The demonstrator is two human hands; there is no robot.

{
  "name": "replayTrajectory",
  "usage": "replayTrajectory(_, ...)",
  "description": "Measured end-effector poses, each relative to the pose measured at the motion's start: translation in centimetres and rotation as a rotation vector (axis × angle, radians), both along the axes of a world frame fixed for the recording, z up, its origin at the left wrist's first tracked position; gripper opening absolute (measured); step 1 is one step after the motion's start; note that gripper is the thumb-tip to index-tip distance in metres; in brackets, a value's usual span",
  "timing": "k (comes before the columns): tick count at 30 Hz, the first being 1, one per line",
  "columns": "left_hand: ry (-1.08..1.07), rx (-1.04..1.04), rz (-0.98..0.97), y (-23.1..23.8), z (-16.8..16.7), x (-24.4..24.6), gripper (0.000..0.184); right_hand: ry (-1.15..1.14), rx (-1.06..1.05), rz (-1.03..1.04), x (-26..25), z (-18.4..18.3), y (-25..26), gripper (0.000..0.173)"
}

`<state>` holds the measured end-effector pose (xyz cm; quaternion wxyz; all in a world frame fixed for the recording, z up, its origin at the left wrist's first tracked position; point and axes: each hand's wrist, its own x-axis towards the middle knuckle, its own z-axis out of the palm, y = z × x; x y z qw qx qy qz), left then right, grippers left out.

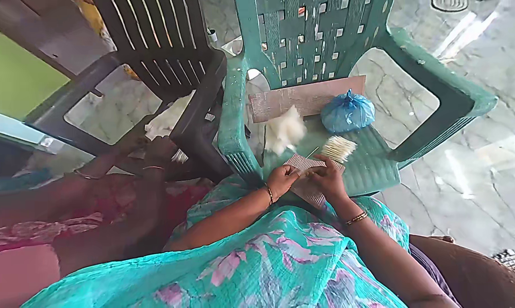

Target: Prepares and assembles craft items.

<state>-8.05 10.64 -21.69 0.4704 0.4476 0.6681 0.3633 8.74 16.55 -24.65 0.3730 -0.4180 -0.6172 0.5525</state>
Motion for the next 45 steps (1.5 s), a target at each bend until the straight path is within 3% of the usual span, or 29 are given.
replayTrajectory(5, 0.153, -0.081, -0.038, -0.4, -0.4, -1.3, 0.029, -0.361, 0.170, 0.027, -0.6, 1.2, 0.0, 0.054)
replayTrajectory(13, 0.287, -0.064, -0.016, -1.1, -0.5, -2.4, 0.033, -0.591, 0.366, 0.167, -1.9, 1.9, 0.2, 0.044)
replayTrajectory(18, 0.247, -0.039, -0.028, -2.3, -0.5, -2.9, 0.040, -0.704, 0.441, 0.221, -2.2, 2.3, 0.9, 0.047)
replayTrajectory(26, 0.374, -0.158, -0.360, -3.0, -0.1, -3.4, 0.056, -0.745, 0.377, 0.015, -1.5, 2.0, 1.9, 0.059)
replayTrajectory(32, 0.388, -0.227, -0.372, -2.7, 0.3, -3.3, 0.055, -0.772, 0.470, -0.079, 0.0, 1.9, 2.7, 0.035)
replayTrajectory(35, 0.455, -0.266, -0.392, -2.5, 0.5, -3.2, 0.054, -0.824, 0.616, 0.128, -1.0, 1.5, 2.8, 0.034)
replayTrajectory(39, 0.597, -0.346, -0.457, -2.2, 1.0, -2.9, 0.056, -1.021, 0.652, 0.564, -2.3, 1.1, 2.3, 0.060)
replayTrajectory(45, 0.604, -0.303, -0.558, -2.8, 0.8, -3.3, 0.052, -1.183, 0.606, 0.733, 1.1, 1.5, 0.4, 0.073)
